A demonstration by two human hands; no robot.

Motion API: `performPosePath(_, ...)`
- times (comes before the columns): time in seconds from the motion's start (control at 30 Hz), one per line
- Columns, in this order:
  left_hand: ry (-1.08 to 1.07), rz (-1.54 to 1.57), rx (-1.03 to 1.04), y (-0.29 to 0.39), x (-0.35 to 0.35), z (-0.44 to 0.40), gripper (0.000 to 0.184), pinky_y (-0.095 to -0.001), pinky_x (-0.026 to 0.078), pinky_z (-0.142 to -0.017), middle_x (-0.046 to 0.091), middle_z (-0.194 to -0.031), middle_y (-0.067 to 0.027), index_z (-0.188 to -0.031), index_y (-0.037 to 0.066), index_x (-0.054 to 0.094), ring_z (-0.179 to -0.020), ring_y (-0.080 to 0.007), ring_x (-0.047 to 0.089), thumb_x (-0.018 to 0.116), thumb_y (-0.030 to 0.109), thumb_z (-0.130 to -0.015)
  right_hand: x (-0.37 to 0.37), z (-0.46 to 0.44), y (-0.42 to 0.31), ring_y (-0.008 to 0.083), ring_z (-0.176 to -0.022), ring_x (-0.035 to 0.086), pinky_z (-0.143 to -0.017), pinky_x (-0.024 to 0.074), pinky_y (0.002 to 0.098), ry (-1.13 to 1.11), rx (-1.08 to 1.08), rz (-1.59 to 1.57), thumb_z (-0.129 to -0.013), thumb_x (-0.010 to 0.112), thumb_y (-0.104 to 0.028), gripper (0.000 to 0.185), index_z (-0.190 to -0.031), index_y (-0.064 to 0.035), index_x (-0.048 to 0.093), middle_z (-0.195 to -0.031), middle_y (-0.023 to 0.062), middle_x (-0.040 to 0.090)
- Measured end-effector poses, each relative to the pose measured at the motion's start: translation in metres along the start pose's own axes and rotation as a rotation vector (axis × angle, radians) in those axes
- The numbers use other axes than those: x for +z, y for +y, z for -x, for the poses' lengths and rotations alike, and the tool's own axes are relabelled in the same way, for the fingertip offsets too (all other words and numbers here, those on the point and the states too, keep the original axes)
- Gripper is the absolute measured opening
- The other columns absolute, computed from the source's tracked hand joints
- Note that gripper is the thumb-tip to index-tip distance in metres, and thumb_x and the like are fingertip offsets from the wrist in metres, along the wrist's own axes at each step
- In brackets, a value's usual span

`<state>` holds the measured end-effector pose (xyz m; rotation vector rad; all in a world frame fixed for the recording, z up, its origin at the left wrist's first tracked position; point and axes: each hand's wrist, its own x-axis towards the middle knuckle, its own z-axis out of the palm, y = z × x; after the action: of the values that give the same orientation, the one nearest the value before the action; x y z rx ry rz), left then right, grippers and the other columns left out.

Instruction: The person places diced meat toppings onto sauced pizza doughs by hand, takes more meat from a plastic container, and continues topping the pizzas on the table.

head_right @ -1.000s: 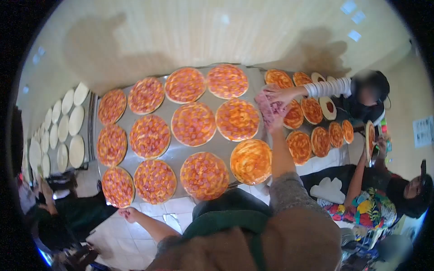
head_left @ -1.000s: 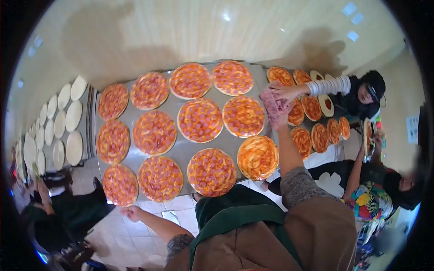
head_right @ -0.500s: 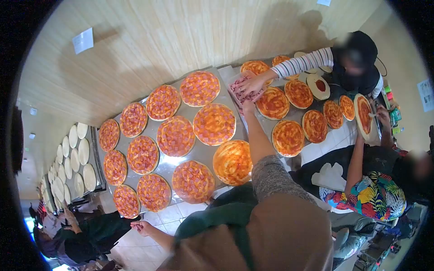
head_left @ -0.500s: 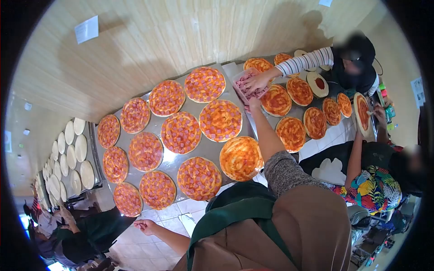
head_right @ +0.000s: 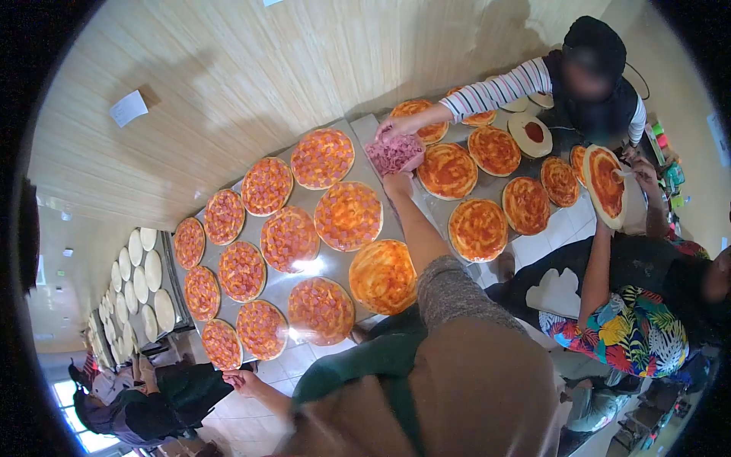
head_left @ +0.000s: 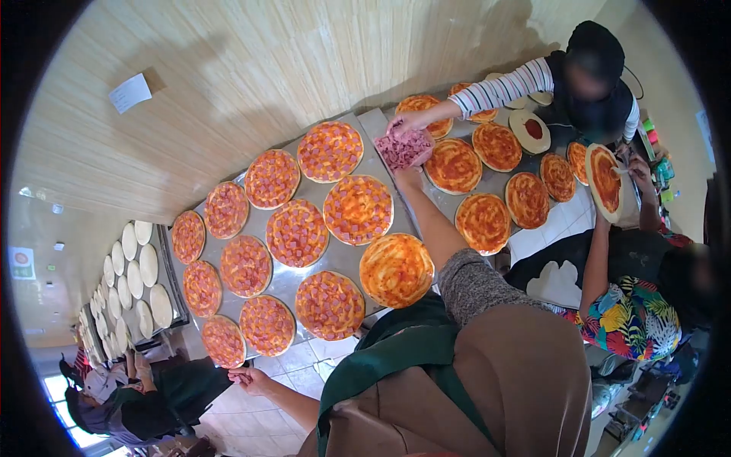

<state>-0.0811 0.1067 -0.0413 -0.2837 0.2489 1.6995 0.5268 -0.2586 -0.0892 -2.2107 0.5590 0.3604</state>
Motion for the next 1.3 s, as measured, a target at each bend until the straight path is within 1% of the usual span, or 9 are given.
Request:
performPosePath(0.2, 0.014, -0.001, -0.06, -0.007, 0.01, 0.009, 0.023, -0.0473, 0.055, -0.087, 0.063, -0.096, -0.018, -0.095, -0.01, 0.057, -0.088, -0.0305, 0.064, 0.036, -0.002, -0.09, -0.003, 0.01, -0.003, 0.0411, -0.105, 0.058, -0.091, 0.0459, 0.0429, 0.0, 0.009, -0.046, -0.074, 0.051, -0.029, 0.071, -0.119, 0.0205, 0.029, -0.111, 0.0347, 0.056)
performPosePath(0.43, -0.011, -0.043, -0.13, -0.016, 0.017, 0.022, 0.027, -0.0475, 0.054, -0.087, 0.062, -0.098, -0.0177, -0.103, -0.009, 0.058, -0.091, -0.0297, 0.063, 0.035, -0.001, -0.091, 0.021, 0.001, 0.002, 0.0415, -0.103, 0.059, -0.091, 0.0463, 0.0427, 0.004, 0.076, -0.032, -0.074, 0.051, -0.032, 0.082, -0.124, 0.0244, 0.02, -0.11, 0.0344, 0.057)
performPosePath(0.6, 0.047, -0.055, -0.042, -0.032, 0.032, 0.037, 0.025, -0.0475, 0.055, -0.087, 0.062, -0.096, -0.0177, -0.104, -0.009, 0.058, -0.088, -0.029, 0.063, 0.037, -0.001, -0.091, 0.014, 0.018, -0.014, 0.042, -0.097, 0.061, -0.085, 0.0499, 0.0445, 0.144, 0.209, -0.12, -0.074, 0.057, -0.029, 0.069, -0.118, 0.0169, 0.029, -0.105, 0.0341, 0.058)
performPosePath(0.73, 0.011, -0.032, -0.117, -0.034, 0.037, 0.045, 0.024, -0.0484, 0.055, -0.086, 0.062, -0.096, -0.0175, -0.101, -0.01, 0.057, -0.087, -0.0287, 0.062, 0.037, -0.003, -0.09, 0.009, 0.024, -0.021, 0.0422, -0.091, 0.062, -0.079, 0.0527, 0.0448, 0.276, 0.245, -0.142, -0.072, 0.062, -0.024, 0.058, -0.11, 0.0096, 0.035, -0.1, 0.0323, 0.058)
performPosePath(0.83, -0.019, -0.009, -0.136, -0.036, 0.038, 0.048, 0.023, -0.049, 0.055, -0.086, 0.061, -0.096, -0.0177, -0.101, -0.01, 0.057, -0.087, -0.0285, 0.062, 0.037, -0.004, -0.089, 0.02, 0.014, -0.01, 0.0415, -0.09, 0.062, -0.078, 0.0528, 0.0446, 0.283, 0.153, -0.14, -0.075, 0.06, -0.023, 0.055, -0.111, 0.0108, 0.034, -0.1, 0.0319, 0.057)
performPosePath(0.93, -0.024, -0.028, -0.139, -0.037, 0.035, 0.048, 0.023, -0.049, 0.055, -0.087, 0.061, -0.095, -0.0179, -0.102, -0.011, 0.056, -0.086, -0.0284, 0.062, 0.038, -0.003, -0.089, 0.039, -0.012, 0.004, 0.0387, -0.08, 0.065, -0.065, 0.0564, 0.0435, 0.393, 0.087, -0.184, -0.08, 0.058, -0.021, 0.049, -0.111, 0.0083, 0.033, -0.098, 0.0298, 0.058)
performPosePath(1.07, -0.042, -0.017, -0.181, -0.033, 0.029, 0.042, 0.024, -0.0487, 0.054, -0.088, 0.062, -0.095, -0.0178, -0.103, -0.011, 0.056, -0.087, -0.0286, 0.062, 0.039, -0.004, -0.089, 0.048, -0.06, 0.02, 0.0348, -0.059, 0.064, -0.044, 0.0549, 0.0406, 0.213, 0.014, -0.589, -0.085, 0.052, -0.014, 0.038, -0.113, 0.004, 0.033, -0.093, 0.0246, 0.059)
performPosePath(1.13, -0.035, -0.018, -0.168, -0.033, 0.029, 0.042, 0.024, -0.0486, 0.054, -0.089, 0.062, -0.097, -0.0177, -0.104, -0.01, 0.056, -0.089, -0.0289, 0.062, 0.039, -0.004, -0.089, 0.009, -0.047, 0.001, 0.0328, -0.051, 0.062, -0.036, 0.0526, 0.0387, 0.095, -0.035, -0.826, -0.086, 0.051, -0.011, 0.036, -0.114, 0.0021, 0.033, -0.091, 0.0223, 0.059)
performPosePath(1.3, -0.047, -0.027, -0.175, -0.03, 0.036, 0.05, 0.024, -0.0478, 0.054, -0.09, 0.063, -0.101, -0.0171, -0.104, -0.01, 0.057, -0.093, -0.0297, 0.063, 0.039, -0.003, -0.089, -0.046, -0.066, -0.002, 0.0289, -0.066, 0.063, -0.046, 0.0565, 0.0356, -0.335, -0.044, -0.765, -0.089, 0.042, -0.01, 0.03, -0.118, -0.0045, 0.045, -0.1, 0.0168, 0.059)
